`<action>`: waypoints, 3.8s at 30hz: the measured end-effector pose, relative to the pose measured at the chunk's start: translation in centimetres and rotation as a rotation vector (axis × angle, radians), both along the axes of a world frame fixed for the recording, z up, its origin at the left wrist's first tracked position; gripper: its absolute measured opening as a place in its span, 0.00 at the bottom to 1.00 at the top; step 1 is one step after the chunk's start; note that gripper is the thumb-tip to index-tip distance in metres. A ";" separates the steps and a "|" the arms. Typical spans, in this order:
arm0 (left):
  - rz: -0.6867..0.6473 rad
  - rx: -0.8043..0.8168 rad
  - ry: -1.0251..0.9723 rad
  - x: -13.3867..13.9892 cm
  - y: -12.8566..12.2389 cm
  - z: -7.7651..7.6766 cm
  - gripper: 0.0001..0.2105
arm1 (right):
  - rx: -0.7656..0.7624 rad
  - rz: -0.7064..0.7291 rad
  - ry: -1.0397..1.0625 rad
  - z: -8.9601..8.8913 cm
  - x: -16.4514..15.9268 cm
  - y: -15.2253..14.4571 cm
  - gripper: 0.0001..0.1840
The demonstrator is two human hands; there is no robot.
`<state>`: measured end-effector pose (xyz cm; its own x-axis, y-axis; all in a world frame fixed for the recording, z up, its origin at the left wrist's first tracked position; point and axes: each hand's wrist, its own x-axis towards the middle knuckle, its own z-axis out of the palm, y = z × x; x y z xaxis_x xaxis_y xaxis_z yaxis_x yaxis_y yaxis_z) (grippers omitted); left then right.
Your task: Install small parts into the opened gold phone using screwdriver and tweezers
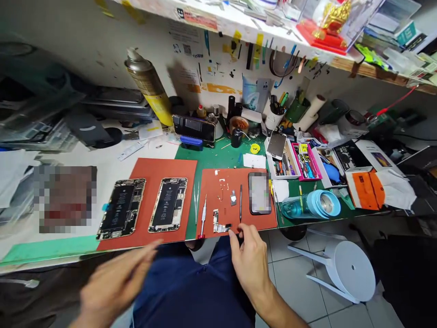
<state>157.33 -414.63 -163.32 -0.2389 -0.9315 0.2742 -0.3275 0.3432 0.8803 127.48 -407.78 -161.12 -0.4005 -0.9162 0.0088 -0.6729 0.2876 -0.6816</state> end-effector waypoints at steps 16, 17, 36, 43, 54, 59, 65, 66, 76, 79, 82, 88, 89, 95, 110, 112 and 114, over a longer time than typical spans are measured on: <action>-0.109 0.420 -0.059 -7.3 2.5 1.8 0.13 | 0.002 -0.053 -0.415 0.2 1.0 -0.8 0.17; -0.108 0.553 -0.025 -7.6 2.0 2.1 0.17 | -0.020 -0.046 -0.509 0.7 1.1 -0.5 0.16; -0.052 0.916 0.494 -4.6 1.2 3.1 0.19 | -0.425 0.210 -0.309 3.0 8.3 -1.0 0.10; -0.213 1.042 0.887 -2.2 1.9 4.5 0.16 | -0.799 0.594 0.399 2.3 7.7 0.2 0.21; -0.053 0.999 0.623 -2.9 0.8 5.1 0.17 | -0.811 0.490 0.320 2.1 7.9 0.0 0.22; 0.068 0.856 0.571 -3.3 2.0 4.1 0.15 | -0.628 0.295 0.261 3.4 10.5 0.3 0.16; 0.060 0.771 0.551 -3.6 3.1 3.1 0.13 | -0.618 0.232 0.404 3.0 12.6 -0.8 0.20; 0.060 0.766 0.538 -3.6 3.2 3.0 0.13 | -0.620 0.225 0.420 2.9 12.7 -1.0 0.19; 0.114 0.691 0.386 -4.2 3.1 4.3 0.15 | -0.630 0.245 0.450 3.1 12.4 -1.5 0.16; 0.146 0.654 0.345 -4.4 3.0 4.8 0.15 | -0.622 0.238 0.435 3.0 12.4 -1.5 0.16; 0.167 0.649 0.348 -4.4 3.0 4.6 0.14 | -0.614 0.236 0.395 3.0 12.3 -1.5 0.15; 0.187 0.797 0.565 -4.7 3.0 3.8 0.16 | -0.464 0.162 -0.058 4.2 11.7 -1.6 0.09; 0.194 0.832 0.621 -4.9 2.9 3.9 0.16 | -0.432 0.130 -0.139 4.3 11.6 -1.6 0.08; 0.201 0.966 0.887 -5.4 1.8 4.8 0.16 | -0.269 -0.107 -0.520 4.1 10.8 -1.6 0.06; 0.279 1.088 0.783 -5.4 1.0 4.1 0.15 | 0.045 -0.289 -0.903 0.9 3.2 2.6 0.21; 0.309 1.122 0.695 -4.9 1.1 3.9 0.16 | 0.183 -0.282 -0.907 -1.4 -0.6 4.4 0.24; 0.344 1.215 0.581 -4.4 1.3 3.5 0.19 | 0.310 -0.345 -0.871 -4.1 -5.4 6.0 0.22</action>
<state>152.96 -413.32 -159.84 -0.0838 -0.6436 -0.7608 0.2731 -0.7491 0.6036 122.03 -401.76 -165.23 -0.3982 -0.6601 -0.6369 0.1829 0.6233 -0.7603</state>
